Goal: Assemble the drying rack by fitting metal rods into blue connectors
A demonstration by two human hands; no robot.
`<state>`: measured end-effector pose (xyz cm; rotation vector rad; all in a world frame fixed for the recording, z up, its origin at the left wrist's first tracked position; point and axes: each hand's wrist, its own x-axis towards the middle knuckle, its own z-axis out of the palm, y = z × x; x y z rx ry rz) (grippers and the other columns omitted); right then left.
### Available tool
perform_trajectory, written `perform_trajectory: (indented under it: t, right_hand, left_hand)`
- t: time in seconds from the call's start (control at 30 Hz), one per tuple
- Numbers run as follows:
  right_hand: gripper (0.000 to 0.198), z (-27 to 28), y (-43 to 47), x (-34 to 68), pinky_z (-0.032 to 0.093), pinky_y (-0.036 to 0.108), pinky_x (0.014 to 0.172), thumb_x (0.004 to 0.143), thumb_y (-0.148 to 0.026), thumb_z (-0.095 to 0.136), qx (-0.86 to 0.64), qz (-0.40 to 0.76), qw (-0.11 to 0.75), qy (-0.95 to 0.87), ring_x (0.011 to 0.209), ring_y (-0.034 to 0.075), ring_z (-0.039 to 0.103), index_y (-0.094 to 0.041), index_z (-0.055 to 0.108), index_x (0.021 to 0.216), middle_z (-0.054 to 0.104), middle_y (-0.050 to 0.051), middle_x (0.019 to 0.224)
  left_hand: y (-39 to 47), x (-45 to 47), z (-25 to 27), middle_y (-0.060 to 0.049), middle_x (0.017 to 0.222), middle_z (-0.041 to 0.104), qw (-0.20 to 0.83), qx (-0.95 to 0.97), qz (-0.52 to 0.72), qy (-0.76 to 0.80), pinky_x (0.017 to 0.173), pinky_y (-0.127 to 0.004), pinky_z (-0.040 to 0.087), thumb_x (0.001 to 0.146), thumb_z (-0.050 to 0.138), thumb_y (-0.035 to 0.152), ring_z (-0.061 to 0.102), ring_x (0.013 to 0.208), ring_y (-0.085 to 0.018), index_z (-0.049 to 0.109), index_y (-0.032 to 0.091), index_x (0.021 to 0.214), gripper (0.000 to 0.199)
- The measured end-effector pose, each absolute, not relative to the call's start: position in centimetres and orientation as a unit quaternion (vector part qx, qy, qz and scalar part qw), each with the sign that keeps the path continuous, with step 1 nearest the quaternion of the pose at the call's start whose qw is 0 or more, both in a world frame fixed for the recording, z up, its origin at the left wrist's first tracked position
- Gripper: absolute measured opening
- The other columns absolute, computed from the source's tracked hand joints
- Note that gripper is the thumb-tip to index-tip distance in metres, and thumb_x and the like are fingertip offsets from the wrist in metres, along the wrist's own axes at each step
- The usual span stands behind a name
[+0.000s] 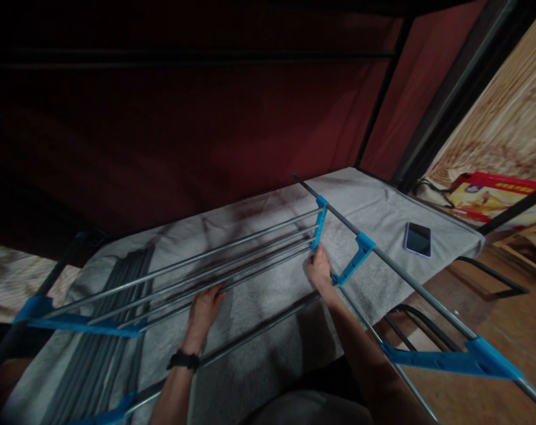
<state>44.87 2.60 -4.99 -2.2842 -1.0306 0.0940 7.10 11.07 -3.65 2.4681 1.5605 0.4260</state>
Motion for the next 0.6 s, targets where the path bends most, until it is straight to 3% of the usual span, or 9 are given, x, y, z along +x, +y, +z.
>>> perform_trajectory:
  t: [0.2,0.6]
  right_hand:
    - [0.059,-6.0,3.1,46.2,0.047,0.043,0.106,0.081,-0.013,0.045,-0.859,0.039,0.326,-0.393,0.121,0.030,0.060,-0.006,0.052,0.139,0.066,0.020,0.126]
    - [0.053,-6.9,3.3,46.6,0.050,0.040,0.100,0.078,-0.012,0.048,-0.846,0.026,0.356,-0.395,0.112,0.028,0.063,-0.009,0.059,0.130,0.068,0.016,0.113]
  left_hand:
    - [11.0,6.6,-4.3,-0.005,0.105,0.078,0.100,0.827,0.189,0.520,0.092,-0.037,0.055,0.091,0.064,0.031,0.073,0.095,-0.024,0.075,0.026,0.110,0.023]
    - [10.5,6.4,-4.1,-0.005,0.107,0.079,0.108,0.825,0.212,0.512,0.094,-0.037,0.055,0.094,0.061,0.033,0.075,0.097,-0.024,0.075,0.024,0.113,0.025]
